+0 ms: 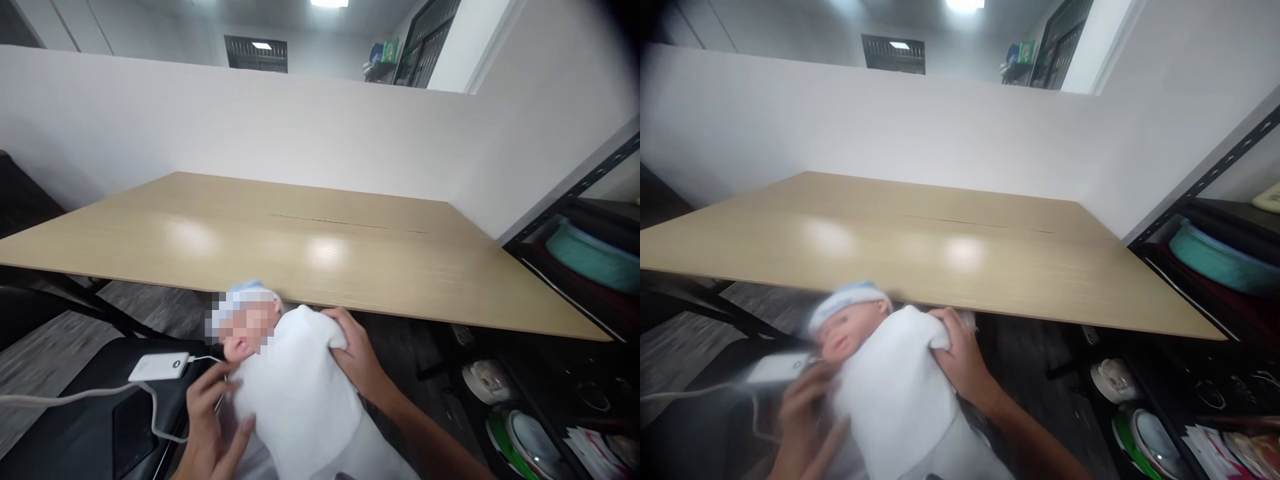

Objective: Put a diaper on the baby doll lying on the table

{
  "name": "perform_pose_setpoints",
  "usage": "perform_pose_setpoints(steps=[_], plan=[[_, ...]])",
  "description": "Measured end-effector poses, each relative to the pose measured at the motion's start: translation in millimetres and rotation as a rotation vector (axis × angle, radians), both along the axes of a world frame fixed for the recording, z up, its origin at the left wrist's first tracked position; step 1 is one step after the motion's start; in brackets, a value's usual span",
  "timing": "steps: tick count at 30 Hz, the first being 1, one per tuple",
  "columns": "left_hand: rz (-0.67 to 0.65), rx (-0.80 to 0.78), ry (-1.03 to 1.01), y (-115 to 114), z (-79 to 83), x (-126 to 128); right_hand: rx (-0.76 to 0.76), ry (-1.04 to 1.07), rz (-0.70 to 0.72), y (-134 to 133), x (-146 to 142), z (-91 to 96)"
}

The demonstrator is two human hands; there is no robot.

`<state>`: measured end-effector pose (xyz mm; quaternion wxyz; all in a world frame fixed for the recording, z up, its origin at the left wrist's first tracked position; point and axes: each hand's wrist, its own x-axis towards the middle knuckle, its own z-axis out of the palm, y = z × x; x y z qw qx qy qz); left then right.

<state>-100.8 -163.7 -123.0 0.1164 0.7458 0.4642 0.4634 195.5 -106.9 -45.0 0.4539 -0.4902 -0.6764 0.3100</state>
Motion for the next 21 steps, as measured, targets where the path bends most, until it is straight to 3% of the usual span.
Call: perform_pose_setpoints(steps=[2, 6, 9, 12, 16, 21], plan=[[0.005, -0.176, 0.068, 20, 12.4, -5, 0.016, 0.107, -0.123, -1, 8, -4.0], [-0.196, -0.488, 0.167, 79, 52.0, 9, 0.044, 0.095, -0.312, 16, 35, -6.9], [-0.277, -0.502, 0.176, 123, 81.0, 26, 0.056, -0.136, -0.371, 36, 64, 2.7], [-0.324, -0.474, 0.192, 160, 99.8, 42, 0.074, -0.398, -0.357, 53, 95, 12.4], [-0.351, -0.482, 0.263, 198, 106.2, 63, 0.045, -0.556, -0.35, 71, 123, 7.6], [-0.312, -0.454, 0.299, 222, 96.5, 69, 0.071, -0.618, -0.309, 74, 143, -12.4]])
